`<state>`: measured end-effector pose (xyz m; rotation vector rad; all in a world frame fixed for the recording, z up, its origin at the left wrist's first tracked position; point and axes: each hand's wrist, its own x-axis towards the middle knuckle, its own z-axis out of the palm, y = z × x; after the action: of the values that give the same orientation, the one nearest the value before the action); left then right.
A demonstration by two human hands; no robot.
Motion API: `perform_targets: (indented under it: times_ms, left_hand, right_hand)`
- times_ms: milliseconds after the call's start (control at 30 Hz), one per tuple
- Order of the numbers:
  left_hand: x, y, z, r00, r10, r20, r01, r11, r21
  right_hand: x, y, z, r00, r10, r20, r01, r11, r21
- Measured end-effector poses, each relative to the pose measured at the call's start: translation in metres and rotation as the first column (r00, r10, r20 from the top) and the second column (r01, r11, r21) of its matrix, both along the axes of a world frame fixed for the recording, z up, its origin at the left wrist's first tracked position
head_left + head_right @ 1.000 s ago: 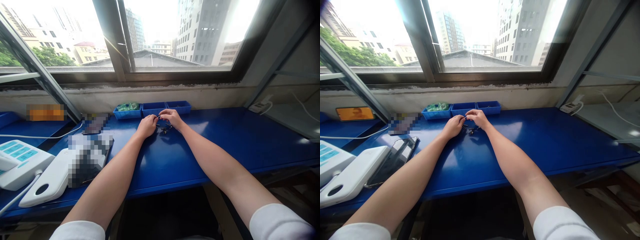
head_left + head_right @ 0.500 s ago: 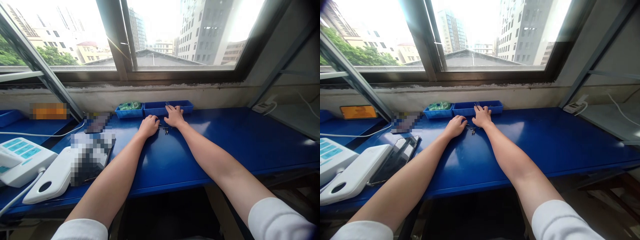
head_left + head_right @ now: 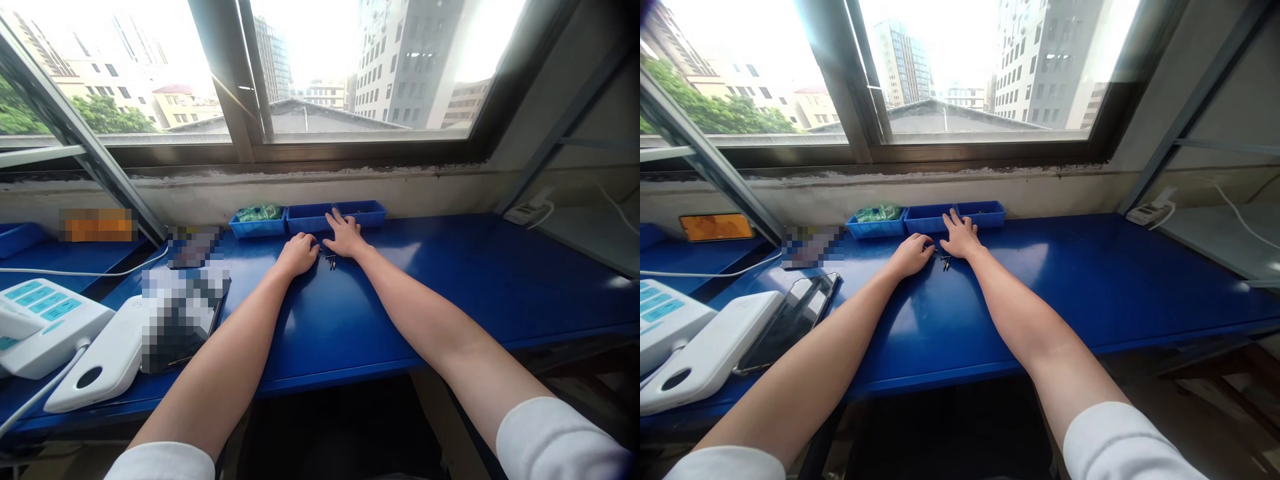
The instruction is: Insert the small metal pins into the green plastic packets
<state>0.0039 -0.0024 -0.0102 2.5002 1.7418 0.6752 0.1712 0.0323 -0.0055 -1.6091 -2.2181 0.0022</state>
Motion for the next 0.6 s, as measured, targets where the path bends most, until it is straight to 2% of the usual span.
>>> perform_targets:
  times_ms: [167,233,433,600]
  left_hand:
    - [-0.002,0.002,-0.002,0.999,-0.041,-0.023,0.04,0.999,-0.013]
    - [-0.002,0.001,-0.002,0.998,-0.056,-0.028,0.056,0.998,-0.011]
    - [-0.004,0.0,-0.001,0.997,-0.076,-0.016,0.076,0.997,-0.007]
    - [-0.006,0.0,0.001,0.999,-0.03,-0.037,0.03,0.999,-0.015]
  right_hand:
    - [0.003,-0.007,0.004,0.993,0.044,-0.107,-0.025,0.985,0.172]
    - [0.004,-0.01,0.007,0.989,0.073,-0.126,-0.047,0.98,0.194]
    - [0.005,-0.015,0.004,0.978,0.194,-0.079,-0.195,0.981,-0.013]
    - [0.001,-0.014,-0.004,0.974,0.198,-0.109,-0.204,0.978,-0.042]
